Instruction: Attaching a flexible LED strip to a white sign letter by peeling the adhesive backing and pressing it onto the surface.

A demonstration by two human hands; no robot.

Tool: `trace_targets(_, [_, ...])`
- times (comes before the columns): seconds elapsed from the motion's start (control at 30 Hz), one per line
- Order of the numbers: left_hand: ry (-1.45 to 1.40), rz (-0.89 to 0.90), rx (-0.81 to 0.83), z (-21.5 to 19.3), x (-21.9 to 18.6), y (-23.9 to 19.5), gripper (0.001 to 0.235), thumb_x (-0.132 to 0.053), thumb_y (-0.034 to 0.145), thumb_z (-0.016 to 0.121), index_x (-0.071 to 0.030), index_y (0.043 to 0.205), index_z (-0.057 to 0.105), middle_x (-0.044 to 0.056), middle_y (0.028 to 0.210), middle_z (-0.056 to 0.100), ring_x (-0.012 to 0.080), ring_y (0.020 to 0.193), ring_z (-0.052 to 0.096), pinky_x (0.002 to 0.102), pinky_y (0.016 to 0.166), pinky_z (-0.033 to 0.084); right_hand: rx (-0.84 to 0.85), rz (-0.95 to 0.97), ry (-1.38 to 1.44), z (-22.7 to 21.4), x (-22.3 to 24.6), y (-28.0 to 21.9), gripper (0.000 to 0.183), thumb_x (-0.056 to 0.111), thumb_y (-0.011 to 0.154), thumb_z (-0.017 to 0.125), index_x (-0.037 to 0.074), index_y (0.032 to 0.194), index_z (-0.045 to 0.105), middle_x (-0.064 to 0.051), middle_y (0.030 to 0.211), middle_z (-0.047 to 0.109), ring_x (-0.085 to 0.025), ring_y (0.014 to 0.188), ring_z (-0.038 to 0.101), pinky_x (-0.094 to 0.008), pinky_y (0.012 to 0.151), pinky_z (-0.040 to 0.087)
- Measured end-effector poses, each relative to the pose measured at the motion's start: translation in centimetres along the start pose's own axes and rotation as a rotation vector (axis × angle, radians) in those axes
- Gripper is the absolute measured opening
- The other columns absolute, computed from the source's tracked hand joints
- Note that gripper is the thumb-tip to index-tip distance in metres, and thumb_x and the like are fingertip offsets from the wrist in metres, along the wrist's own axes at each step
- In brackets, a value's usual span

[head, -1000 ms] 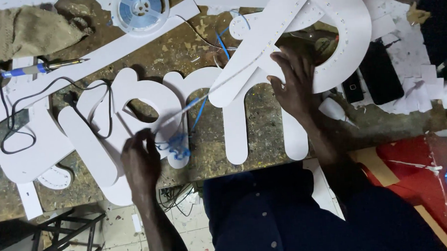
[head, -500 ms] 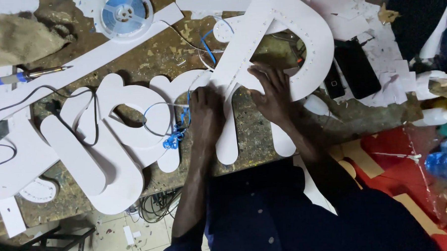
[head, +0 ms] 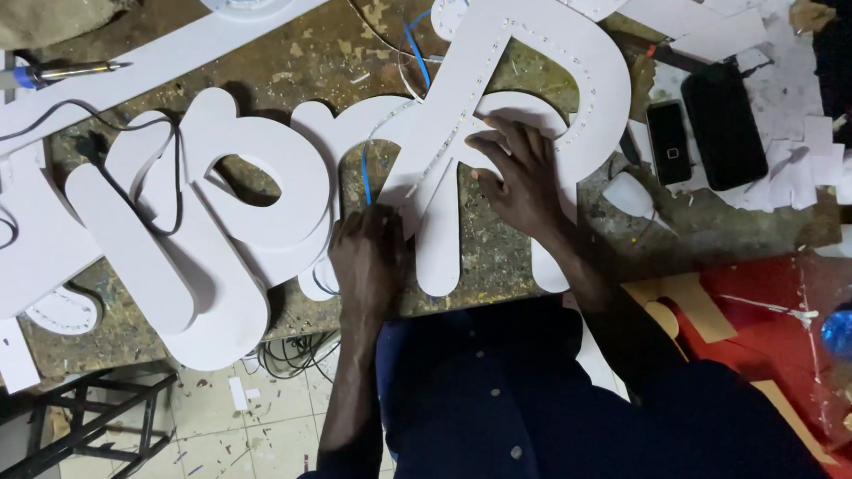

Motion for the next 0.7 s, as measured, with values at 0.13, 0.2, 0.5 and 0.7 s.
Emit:
trace_targets(0.13, [-0.048, -0.211, 0.184, 1.9, 3.5, -2.7, 0.021, -0.034, 0.106, 0.072, -0.014, 0.101, 0.077, 0.015, 0.076, 0.077, 0.0444, 0.076, 0.080, 0.055, 0.068, 0.061, -0.027, -0.001, 0.045, -0.5, 0.4, 0.3, 0.040, 0.018, 0.104, 0.081, 0.017, 0.144, 0.076, -0.014, 0.154, 0.062, -0.040, 0.137, 0.058, -0.052, 0.107, 0.042])
trace_targets(0.2, [-0.071, -0.263, 0.252, 2.2, 3.3, -3.3, 0.025, -0.036, 0.107, 0.068, -0.013, 0.101, 0.077, 0.018, 0.078, 0.076, 0.0482, 0.080, 0.080, 0.059, 0.070, 0.062, -0.014, 0.013, 0.035, -0.4, 0.5, 0.3, 0.040, 0.019, 0.104, 0.081, 0.018, 0.144, 0.076, -0.013, 0.154, 0.062, -0.039, 0.137, 0.058, -0.052, 0.107, 0.042])
trace_targets(0.5, [-0.223, -0.294, 0.262, 2.2, 3.0, -3.7, 0.035, -0.037, 0.111, 0.063, -0.011, 0.090, 0.072, 0.019, 0.073, 0.071, 0.0493, 0.083, 0.078, 0.058, 0.071, 0.063, 0.000, 0.047, -0.006, 0.4, 0.4, 0.0, 0.042, 0.018, 0.103, 0.083, 0.021, 0.145, 0.076, -0.011, 0.158, 0.060, -0.038, 0.141, 0.056, -0.052, 0.107, 0.042])
trace_targets(0.7, [-0.283, -0.331, 0.172, 2.4, 3.0, -3.7, 0.040, -0.036, 0.112, 0.065, -0.007, 0.084, 0.071, 0.023, 0.071, 0.068, 0.0517, 0.081, 0.077, 0.057, 0.066, 0.062, 0.055, -0.013, -0.065, 1.5, 1.0, 0.5, 0.052, 0.014, 0.101, 0.081, 0.013, 0.152, 0.072, -0.016, 0.162, 0.058, -0.041, 0.150, 0.053, -0.055, 0.116, 0.040])
Point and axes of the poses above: each hand's wrist, its own y-axis towards the middle knuckle, its own z-axis out of the palm, x = y × z, the point moved 9 cm from there along y, towards the middle knuckle
